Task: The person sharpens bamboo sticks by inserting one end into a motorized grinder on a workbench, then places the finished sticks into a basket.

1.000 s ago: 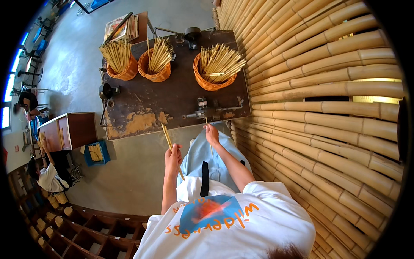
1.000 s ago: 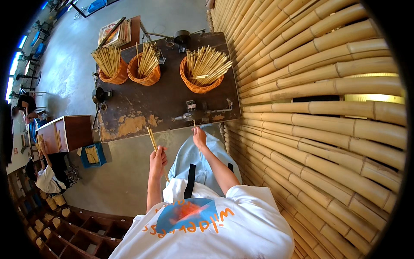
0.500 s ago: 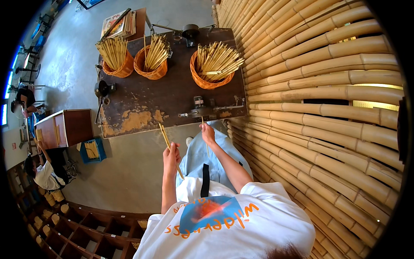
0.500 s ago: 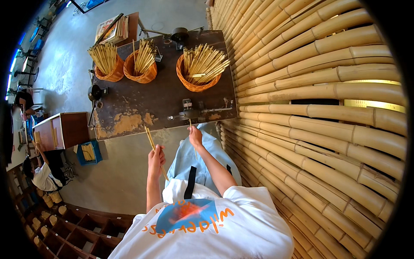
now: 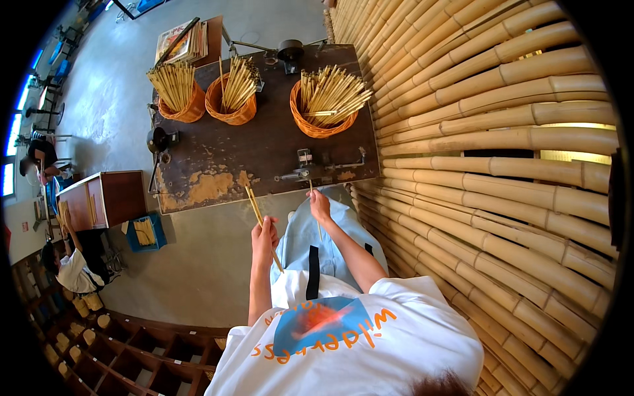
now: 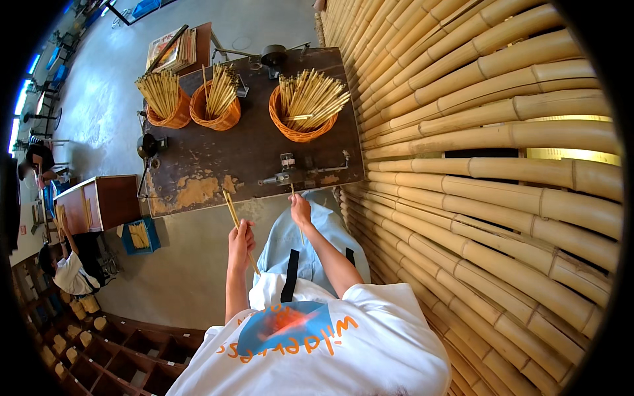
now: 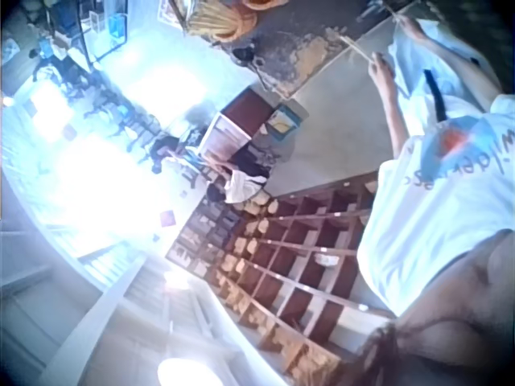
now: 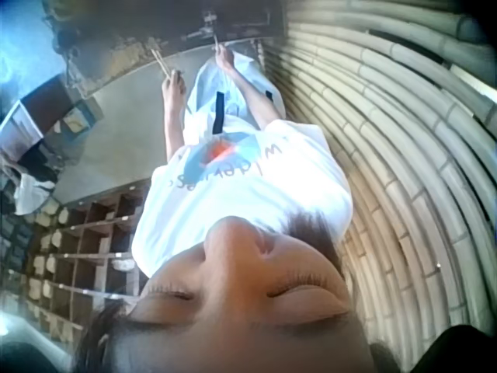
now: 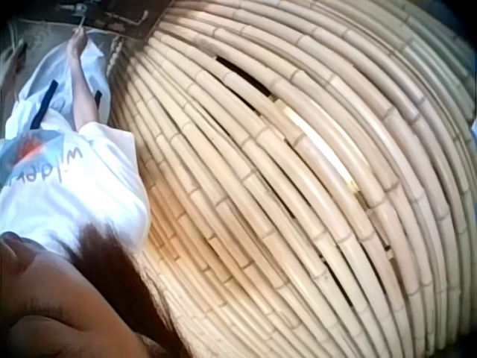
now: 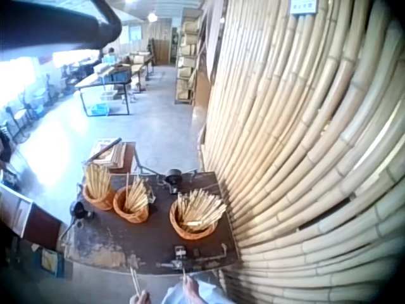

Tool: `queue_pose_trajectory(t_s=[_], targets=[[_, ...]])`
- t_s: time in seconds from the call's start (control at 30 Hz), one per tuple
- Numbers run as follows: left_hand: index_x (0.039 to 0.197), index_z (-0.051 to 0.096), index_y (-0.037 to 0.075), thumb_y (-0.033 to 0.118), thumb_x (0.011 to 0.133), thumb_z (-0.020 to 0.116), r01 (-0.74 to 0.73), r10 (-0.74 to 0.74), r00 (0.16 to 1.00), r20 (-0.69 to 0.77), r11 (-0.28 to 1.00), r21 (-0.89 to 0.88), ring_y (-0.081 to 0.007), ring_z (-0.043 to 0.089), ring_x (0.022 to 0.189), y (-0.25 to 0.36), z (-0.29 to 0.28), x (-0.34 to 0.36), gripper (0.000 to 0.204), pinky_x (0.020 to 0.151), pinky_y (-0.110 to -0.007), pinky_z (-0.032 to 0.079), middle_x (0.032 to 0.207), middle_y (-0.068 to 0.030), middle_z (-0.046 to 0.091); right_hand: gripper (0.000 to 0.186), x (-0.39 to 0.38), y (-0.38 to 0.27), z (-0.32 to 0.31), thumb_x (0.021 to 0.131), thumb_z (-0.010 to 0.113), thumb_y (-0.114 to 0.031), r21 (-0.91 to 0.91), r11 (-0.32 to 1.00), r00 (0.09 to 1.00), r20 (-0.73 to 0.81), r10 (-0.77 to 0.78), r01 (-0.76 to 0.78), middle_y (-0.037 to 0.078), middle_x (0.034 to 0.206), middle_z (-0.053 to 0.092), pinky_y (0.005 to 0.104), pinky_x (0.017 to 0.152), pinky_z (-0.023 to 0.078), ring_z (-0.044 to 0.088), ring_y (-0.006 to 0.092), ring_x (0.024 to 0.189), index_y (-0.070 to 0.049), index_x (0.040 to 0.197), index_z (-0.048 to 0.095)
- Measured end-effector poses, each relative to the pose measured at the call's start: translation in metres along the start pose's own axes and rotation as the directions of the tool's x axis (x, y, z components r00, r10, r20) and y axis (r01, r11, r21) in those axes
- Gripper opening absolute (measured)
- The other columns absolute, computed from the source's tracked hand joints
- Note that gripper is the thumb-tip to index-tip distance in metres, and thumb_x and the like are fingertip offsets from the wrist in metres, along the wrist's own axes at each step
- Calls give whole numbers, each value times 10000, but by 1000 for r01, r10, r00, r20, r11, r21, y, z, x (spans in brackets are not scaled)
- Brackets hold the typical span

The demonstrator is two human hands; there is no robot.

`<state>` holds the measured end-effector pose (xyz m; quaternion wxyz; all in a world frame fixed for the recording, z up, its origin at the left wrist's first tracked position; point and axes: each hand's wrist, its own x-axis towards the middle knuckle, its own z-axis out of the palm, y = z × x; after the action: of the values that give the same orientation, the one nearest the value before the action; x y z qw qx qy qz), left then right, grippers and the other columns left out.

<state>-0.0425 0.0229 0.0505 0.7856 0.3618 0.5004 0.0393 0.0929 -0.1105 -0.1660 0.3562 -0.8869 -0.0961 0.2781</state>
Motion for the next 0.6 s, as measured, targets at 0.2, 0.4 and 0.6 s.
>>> queue_pose_trajectory(t_s=[0.2, 0.4, 0.6], targets=[[941, 560, 76, 330, 1037, 452, 14, -15, 998, 59, 1000, 26, -17, 214, 463, -3, 6, 3, 292, 415, -207, 186, 593, 97, 267, 254, -1, 41, 9, 984, 445, -213, 1, 995, 995, -34, -99, 99, 143, 825, 667, 443, 726, 491, 642, 345, 812, -77, 917, 648], [944, 561, 74, 328, 1037, 450, 58, -58, 998, 5, 998, 4, -17, 220, 462, -15, -9, 2, 293, 410, -205, 186, 592, 98, 264, 182, -43, -48, -57, 974, 516, -141, 182, 930, 947, -52, -316, 320, 89, 838, 654, 322, 615, 489, 637, 174, 700, -21, 892, 626], [938, 559, 78, 335, 1038, 447, 38, -38, 999, 34, 999, 19, -17, 225, 466, -15, -3, 1, 298, 412, -203, 188, 595, 98, 265, 43, 23, -231, -200, 951, 556, -40, 237, 684, 661, -591, -462, 690, 111, 847, 659, 313, 620, 503, 665, 243, 724, -4, 968, 572]])
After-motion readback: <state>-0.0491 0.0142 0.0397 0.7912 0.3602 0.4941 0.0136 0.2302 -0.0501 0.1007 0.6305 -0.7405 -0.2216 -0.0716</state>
